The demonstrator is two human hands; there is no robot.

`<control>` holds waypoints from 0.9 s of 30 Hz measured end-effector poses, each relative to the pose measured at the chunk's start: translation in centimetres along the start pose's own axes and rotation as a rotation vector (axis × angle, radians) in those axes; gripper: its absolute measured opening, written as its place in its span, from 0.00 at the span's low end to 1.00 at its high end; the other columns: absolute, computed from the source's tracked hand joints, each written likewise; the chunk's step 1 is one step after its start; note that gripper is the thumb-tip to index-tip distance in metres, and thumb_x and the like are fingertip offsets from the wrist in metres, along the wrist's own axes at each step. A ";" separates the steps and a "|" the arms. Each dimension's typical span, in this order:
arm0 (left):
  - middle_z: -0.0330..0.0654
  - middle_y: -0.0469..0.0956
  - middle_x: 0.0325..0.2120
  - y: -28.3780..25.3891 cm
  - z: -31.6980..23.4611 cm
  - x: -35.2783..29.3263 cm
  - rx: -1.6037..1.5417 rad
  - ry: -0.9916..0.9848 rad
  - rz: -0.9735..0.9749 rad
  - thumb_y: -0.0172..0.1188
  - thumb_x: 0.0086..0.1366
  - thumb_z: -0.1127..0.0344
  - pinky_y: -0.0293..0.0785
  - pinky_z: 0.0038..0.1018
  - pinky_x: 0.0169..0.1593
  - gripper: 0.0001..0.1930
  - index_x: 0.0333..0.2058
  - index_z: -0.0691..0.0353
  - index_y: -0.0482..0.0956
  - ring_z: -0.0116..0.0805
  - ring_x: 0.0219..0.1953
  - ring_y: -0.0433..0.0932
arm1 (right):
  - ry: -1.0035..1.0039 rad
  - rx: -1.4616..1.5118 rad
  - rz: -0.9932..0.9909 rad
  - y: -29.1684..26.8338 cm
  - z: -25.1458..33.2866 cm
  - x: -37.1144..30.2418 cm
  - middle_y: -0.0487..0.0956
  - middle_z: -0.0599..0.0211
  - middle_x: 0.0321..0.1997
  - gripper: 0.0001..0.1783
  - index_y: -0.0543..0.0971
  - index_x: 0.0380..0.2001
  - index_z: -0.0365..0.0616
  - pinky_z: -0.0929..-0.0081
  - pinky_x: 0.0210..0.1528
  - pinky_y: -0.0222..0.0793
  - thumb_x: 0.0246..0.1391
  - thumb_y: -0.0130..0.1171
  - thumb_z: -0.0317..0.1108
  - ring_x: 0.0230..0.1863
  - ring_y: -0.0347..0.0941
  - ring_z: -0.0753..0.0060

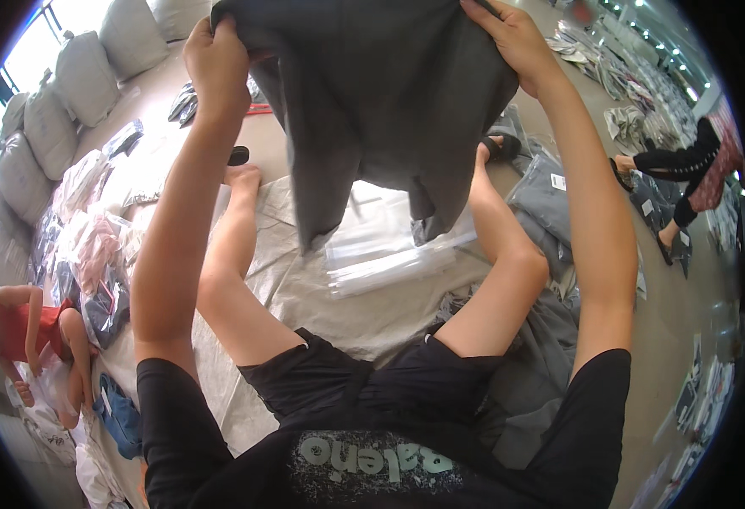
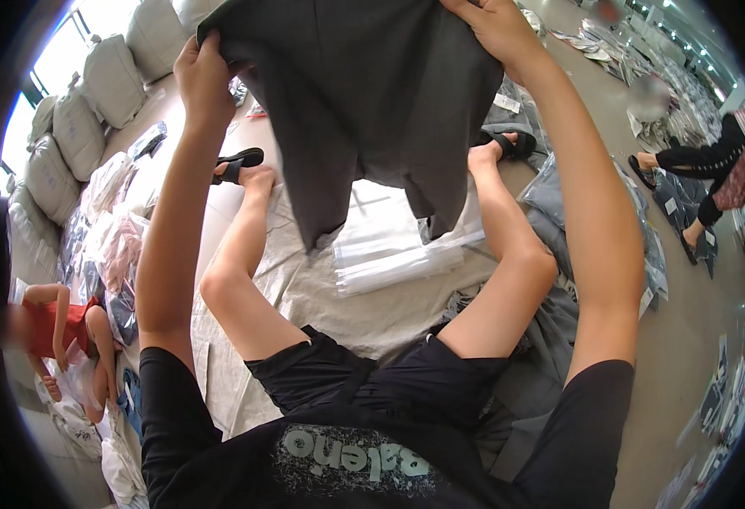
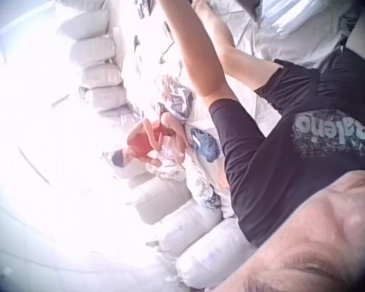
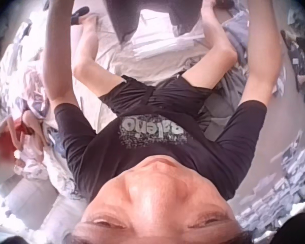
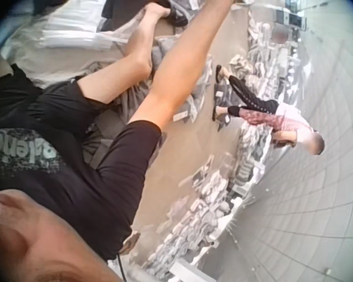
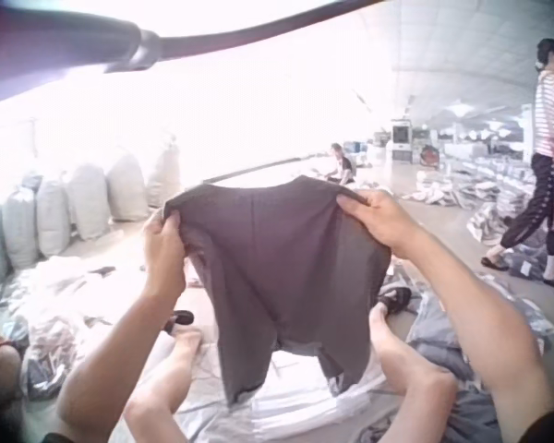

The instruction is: The person sits on the floor and repeatedly folds gray pants, places them into clear plastic bags, and stacks the packaged items. The person handles the pants one at a time, smoothing and folding them before bagging.

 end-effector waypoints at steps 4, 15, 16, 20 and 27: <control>0.51 0.82 0.44 0.9 -3.6 -2.3 -0.075 0.171 -0.041 0.53 0.79 0.65 0.93 0.37 0.43 0.15 0.50 0.76 0.76 0.41 0.39 0.87 | -0.045 0.247 -0.100 2.1 2.7 -2.1 0.88 0.69 0.44 0.18 0.84 0.53 0.39 0.77 0.37 0.78 0.75 0.58 0.42 0.34 0.82 0.79; 0.49 0.76 0.48 6.4 -10.3 -14.0 0.171 0.533 0.027 0.81 0.57 0.75 0.80 0.24 0.55 0.43 0.62 0.65 0.57 0.34 0.50 0.82 | -0.200 0.633 0.016 11.2 7.8 -9.4 0.83 0.62 0.59 0.20 0.78 0.61 0.37 0.72 0.65 0.73 0.79 0.50 0.41 0.59 0.80 0.72; 0.49 0.76 0.48 6.2 -9.7 -14.3 0.133 0.526 0.016 0.81 0.57 0.75 0.79 0.25 0.55 0.42 0.61 0.65 0.58 0.34 0.51 0.82 | -0.174 0.641 0.021 11.3 7.6 -9.9 0.83 0.63 0.59 0.20 0.78 0.61 0.37 0.72 0.65 0.73 0.79 0.50 0.41 0.59 0.79 0.73; 0.46 0.75 0.46 5.3 -7.7 -15.3 0.034 0.496 -0.026 0.79 0.56 0.77 0.76 0.27 0.57 0.39 0.60 0.63 0.60 0.32 0.51 0.78 | -0.545 0.569 0.071 10.8 5.4 -11.7 0.82 0.63 0.59 0.34 0.59 0.75 0.36 0.68 0.66 0.71 0.77 0.54 0.43 0.60 0.78 0.68; 0.43 0.74 0.46 7.8 -2.0 -13.7 0.042 0.231 -0.070 0.78 0.56 0.73 0.71 0.27 0.57 0.34 0.56 0.64 0.66 0.32 0.49 0.74 | 0.108 0.329 0.274 15.8 -15.8 -23.0 0.69 0.56 0.74 0.60 0.59 0.77 0.40 0.61 0.77 0.58 0.47 0.83 0.42 0.76 0.63 0.61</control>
Point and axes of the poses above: each hand's wrist, its own x-axis towards the middle knuckle, its own y-axis out of the palm, z = x × y, the point moved 6 cm from there along x, towards the middle knuckle
